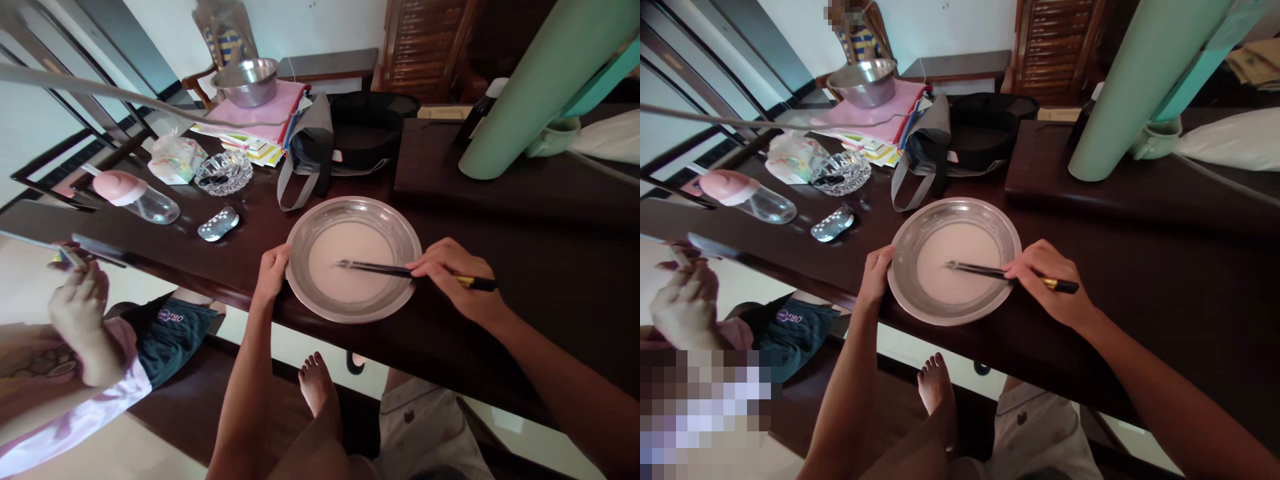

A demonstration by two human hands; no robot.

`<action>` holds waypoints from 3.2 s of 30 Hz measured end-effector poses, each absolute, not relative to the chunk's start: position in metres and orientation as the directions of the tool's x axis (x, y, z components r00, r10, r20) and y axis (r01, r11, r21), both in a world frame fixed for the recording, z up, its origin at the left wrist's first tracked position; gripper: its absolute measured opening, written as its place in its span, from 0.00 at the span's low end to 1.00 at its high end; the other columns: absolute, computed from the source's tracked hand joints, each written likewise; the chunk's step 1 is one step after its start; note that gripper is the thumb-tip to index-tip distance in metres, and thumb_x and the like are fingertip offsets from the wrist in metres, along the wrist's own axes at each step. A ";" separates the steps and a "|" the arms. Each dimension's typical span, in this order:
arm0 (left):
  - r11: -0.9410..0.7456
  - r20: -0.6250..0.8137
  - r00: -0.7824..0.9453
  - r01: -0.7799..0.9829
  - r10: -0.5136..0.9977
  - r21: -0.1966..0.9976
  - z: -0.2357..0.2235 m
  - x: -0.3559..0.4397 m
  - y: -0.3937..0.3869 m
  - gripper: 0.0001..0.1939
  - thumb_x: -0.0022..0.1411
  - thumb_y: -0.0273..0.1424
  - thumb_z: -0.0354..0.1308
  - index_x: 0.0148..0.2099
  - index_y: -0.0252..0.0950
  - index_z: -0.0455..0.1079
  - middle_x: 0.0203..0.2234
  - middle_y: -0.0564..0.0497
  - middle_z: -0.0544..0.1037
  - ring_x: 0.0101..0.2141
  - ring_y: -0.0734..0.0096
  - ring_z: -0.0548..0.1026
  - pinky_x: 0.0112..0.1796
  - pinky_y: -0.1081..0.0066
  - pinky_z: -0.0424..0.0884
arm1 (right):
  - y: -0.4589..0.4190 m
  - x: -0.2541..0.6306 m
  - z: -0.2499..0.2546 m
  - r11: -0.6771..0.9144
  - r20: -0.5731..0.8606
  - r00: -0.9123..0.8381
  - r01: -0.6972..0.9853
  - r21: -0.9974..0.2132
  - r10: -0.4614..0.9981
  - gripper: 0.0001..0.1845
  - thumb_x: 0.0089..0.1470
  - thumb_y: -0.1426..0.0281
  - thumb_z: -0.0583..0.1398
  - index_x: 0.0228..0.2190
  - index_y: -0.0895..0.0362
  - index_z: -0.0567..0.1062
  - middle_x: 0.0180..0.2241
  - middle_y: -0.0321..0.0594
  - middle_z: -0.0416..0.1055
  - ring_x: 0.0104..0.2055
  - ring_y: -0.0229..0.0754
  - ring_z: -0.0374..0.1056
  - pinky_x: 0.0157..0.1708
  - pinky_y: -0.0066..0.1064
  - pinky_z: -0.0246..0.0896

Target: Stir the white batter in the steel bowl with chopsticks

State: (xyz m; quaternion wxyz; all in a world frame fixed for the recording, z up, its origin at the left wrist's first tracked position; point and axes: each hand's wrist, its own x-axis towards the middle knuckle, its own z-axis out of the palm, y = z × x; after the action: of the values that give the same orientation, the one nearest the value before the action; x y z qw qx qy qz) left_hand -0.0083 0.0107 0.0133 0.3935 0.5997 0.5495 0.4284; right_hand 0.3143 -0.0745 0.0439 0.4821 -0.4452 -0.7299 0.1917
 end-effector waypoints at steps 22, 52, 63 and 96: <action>-0.087 0.080 0.033 0.335 0.996 0.938 0.014 -0.007 0.011 0.21 0.58 0.44 0.53 0.20 0.36 0.57 0.18 0.55 0.57 0.23 0.75 0.54 0.24 0.72 0.55 | -0.073 0.319 0.038 0.506 0.561 0.019 0.404 -0.762 0.828 0.16 0.63 0.73 0.56 0.28 0.49 0.79 0.29 0.35 0.79 0.31 0.42 0.69 0.33 0.39 0.62; -0.090 0.077 0.052 0.343 0.996 0.935 0.015 -0.008 0.011 0.20 0.58 0.44 0.52 0.21 0.36 0.59 0.18 0.55 0.59 0.24 0.74 0.56 0.26 0.73 0.57 | -0.075 0.321 0.045 0.483 0.547 0.003 0.467 -0.741 0.837 0.17 0.64 0.70 0.55 0.26 0.50 0.78 0.27 0.36 0.78 0.31 0.43 0.70 0.32 0.39 0.65; -0.087 0.069 0.066 0.335 0.995 0.938 0.013 -0.010 0.013 0.20 0.57 0.45 0.52 0.21 0.36 0.61 0.18 0.56 0.60 0.24 0.73 0.57 0.26 0.72 0.56 | -0.074 0.319 0.044 0.516 0.561 -0.039 0.449 -0.730 0.827 0.17 0.64 0.71 0.55 0.26 0.50 0.78 0.26 0.36 0.78 0.32 0.43 0.69 0.33 0.40 0.65; -0.133 0.112 0.081 0.341 0.990 0.931 0.010 -0.010 0.013 0.21 0.59 0.46 0.50 0.22 0.37 0.57 0.18 0.56 0.57 0.24 0.75 0.55 0.26 0.72 0.55 | -0.075 0.317 0.041 0.580 0.593 -0.121 0.436 -0.688 0.796 0.14 0.62 0.73 0.57 0.27 0.52 0.78 0.29 0.36 0.79 0.31 0.41 0.71 0.35 0.37 0.65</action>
State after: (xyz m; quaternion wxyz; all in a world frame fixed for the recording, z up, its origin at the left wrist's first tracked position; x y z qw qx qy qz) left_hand -0.0100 0.0133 0.0100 0.3873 0.6251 0.5325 0.4193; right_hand 0.3173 -0.0746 0.0406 0.5101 -0.4232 -0.7277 0.1764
